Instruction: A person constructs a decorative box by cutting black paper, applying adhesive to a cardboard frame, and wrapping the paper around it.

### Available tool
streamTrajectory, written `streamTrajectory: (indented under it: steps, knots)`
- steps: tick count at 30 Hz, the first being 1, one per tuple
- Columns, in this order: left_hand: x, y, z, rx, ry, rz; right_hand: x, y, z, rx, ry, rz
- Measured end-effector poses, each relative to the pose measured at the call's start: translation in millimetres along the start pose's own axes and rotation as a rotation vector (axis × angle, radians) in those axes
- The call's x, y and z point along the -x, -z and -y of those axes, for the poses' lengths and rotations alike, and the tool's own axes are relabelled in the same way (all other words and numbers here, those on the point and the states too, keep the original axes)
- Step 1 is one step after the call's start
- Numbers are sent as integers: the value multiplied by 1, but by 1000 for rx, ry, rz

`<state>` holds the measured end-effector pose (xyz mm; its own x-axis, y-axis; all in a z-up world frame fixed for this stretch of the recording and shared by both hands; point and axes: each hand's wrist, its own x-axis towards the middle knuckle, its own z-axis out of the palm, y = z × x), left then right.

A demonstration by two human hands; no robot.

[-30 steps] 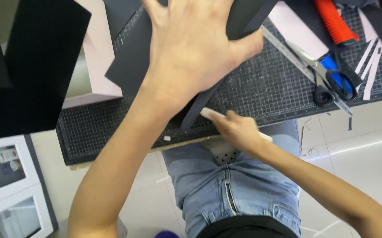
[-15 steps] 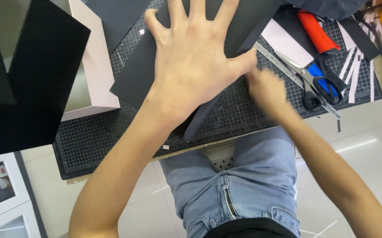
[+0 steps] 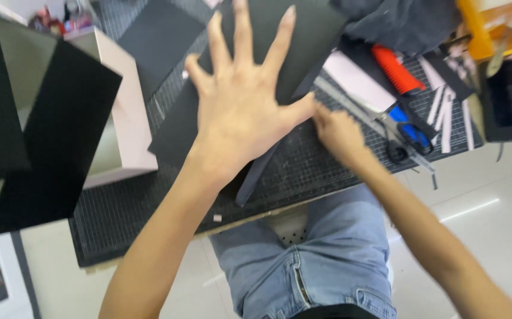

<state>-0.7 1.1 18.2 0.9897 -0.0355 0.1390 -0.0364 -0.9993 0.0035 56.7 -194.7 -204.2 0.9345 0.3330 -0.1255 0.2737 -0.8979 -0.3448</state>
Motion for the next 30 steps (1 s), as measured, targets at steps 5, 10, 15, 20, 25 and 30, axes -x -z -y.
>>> streamTrajectory:
  steps: [5, 10, 15, 20, 25, 30]
  knots:
    - [-16, 8, -13, 97, 75, 98, 82, -8, 30, -193, 16, 427]
    - [-17, 24, -23, 82, 95, 120, 121, -44, -6, -303, 195, 275]
    - [-11, 29, 12, 154, 175, 72, 69, -3, -125, -527, 135, -235]
    - [10, 55, 48, 671, 316, -237, 24, 37, -249, -185, -190, -352]
    - [54, -42, 57, 1128, 641, -542, 8, 25, -294, -130, 14, -569]
    - [105, -141, 0, 1243, 1150, -866, 67, 74, -205, -437, -92, -530]
